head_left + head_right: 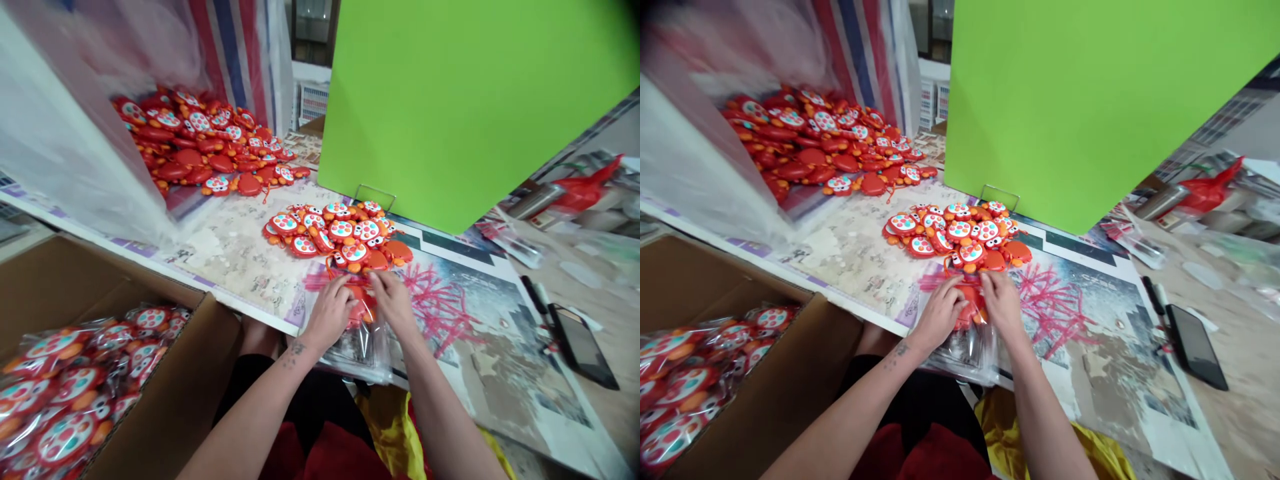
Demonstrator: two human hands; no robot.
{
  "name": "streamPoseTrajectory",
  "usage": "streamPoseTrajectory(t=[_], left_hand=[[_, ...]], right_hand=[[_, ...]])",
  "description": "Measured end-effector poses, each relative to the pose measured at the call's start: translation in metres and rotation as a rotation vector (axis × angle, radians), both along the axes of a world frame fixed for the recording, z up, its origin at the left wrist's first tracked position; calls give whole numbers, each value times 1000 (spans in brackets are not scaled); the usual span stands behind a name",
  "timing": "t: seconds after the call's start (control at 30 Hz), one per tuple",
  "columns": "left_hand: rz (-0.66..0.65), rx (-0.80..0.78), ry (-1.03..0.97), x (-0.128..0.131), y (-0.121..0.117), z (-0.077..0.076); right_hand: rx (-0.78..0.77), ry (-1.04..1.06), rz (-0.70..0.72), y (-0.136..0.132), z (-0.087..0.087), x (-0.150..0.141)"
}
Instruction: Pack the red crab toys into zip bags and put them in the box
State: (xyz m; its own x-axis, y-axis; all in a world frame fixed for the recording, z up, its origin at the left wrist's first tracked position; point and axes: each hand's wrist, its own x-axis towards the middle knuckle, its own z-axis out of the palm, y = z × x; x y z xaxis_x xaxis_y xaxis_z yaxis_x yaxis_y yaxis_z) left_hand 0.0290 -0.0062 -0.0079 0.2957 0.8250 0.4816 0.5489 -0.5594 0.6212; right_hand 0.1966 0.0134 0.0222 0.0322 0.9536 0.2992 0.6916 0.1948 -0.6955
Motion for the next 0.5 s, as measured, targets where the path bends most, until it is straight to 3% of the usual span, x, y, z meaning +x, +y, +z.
streamPoseTrajectory(t=[0.07, 0.17, 0.3, 0.5], left_hand=[[-9, -51, -26, -1, -1, 2], [-17, -108, -62, -2, -1, 2], [-29, -184, -42, -5, 5, 9], [-98, -321, 259, -7, 7, 52]], right_hand=[[-69, 7, -149, -15, -4, 13], [-159, 70, -57, -28, -20, 24], [-132, 222, 34, -29, -39, 17], [-11, 230, -6, -33, -36, 8]])
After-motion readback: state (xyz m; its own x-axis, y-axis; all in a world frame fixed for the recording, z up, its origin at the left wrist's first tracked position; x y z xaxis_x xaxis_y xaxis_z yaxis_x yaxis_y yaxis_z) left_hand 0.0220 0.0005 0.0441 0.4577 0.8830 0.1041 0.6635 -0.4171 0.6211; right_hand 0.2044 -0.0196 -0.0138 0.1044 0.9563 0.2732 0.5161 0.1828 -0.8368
